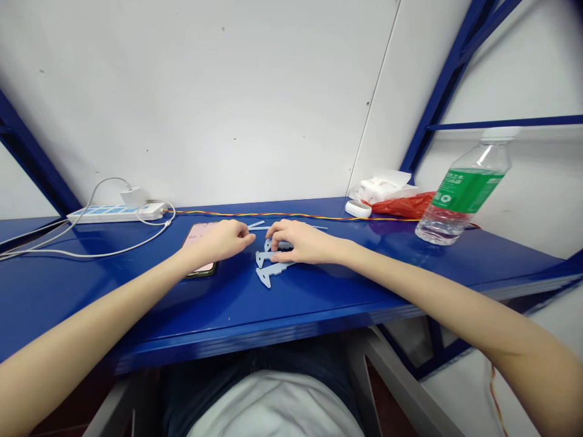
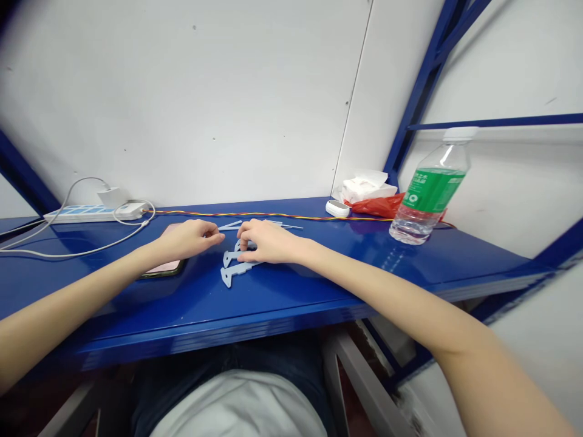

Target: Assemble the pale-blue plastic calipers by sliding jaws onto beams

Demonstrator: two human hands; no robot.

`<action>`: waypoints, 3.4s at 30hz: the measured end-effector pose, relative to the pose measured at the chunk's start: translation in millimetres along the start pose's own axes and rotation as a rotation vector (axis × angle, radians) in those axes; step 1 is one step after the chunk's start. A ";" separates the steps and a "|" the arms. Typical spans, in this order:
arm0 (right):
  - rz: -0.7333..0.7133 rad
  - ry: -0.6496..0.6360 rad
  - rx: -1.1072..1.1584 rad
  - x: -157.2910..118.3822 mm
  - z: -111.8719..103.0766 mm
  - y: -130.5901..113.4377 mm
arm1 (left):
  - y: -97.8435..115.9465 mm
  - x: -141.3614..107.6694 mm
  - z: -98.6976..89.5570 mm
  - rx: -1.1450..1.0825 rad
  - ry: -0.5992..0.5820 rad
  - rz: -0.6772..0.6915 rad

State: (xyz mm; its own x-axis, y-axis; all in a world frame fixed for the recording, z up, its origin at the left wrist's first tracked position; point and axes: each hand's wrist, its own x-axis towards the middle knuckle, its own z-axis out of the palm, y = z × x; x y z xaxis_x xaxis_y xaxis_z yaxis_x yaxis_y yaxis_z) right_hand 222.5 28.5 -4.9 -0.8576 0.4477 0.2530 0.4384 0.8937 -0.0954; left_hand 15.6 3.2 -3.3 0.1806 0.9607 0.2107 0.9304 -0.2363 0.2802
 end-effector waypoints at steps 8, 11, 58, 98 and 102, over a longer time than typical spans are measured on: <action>-0.010 0.307 -0.060 2.1 3.6 4.6 | 9.9 -6.5 -8.0 -0.342 -0.194 -0.077; -0.041 0.405 -0.117 3.0 3.3 6.3 | 11.9 -6.0 -9.8 -0.508 -0.191 -0.064; 0.024 0.342 -0.023 3.3 -0.6 35.4 | 1.7 3.0 -4.4 -0.622 -0.088 -0.099; -0.116 0.382 -0.061 -3.4 -6.2 13.6 | 7.4 -3.1 -2.4 -0.430 -0.088 -0.043; -0.103 0.393 -0.090 -1.5 -2.7 9.3 | 16.0 -6.3 -1.7 -0.406 -0.078 -0.007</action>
State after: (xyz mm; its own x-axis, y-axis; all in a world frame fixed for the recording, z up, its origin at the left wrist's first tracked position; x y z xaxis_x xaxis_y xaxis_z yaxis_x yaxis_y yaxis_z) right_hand 228.6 36.0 -3.6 -0.7377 0.2956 0.6070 0.3924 0.9193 0.0293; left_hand 28.8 -6.8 1.5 0.2126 0.9670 0.1404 0.7330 -0.2528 0.6315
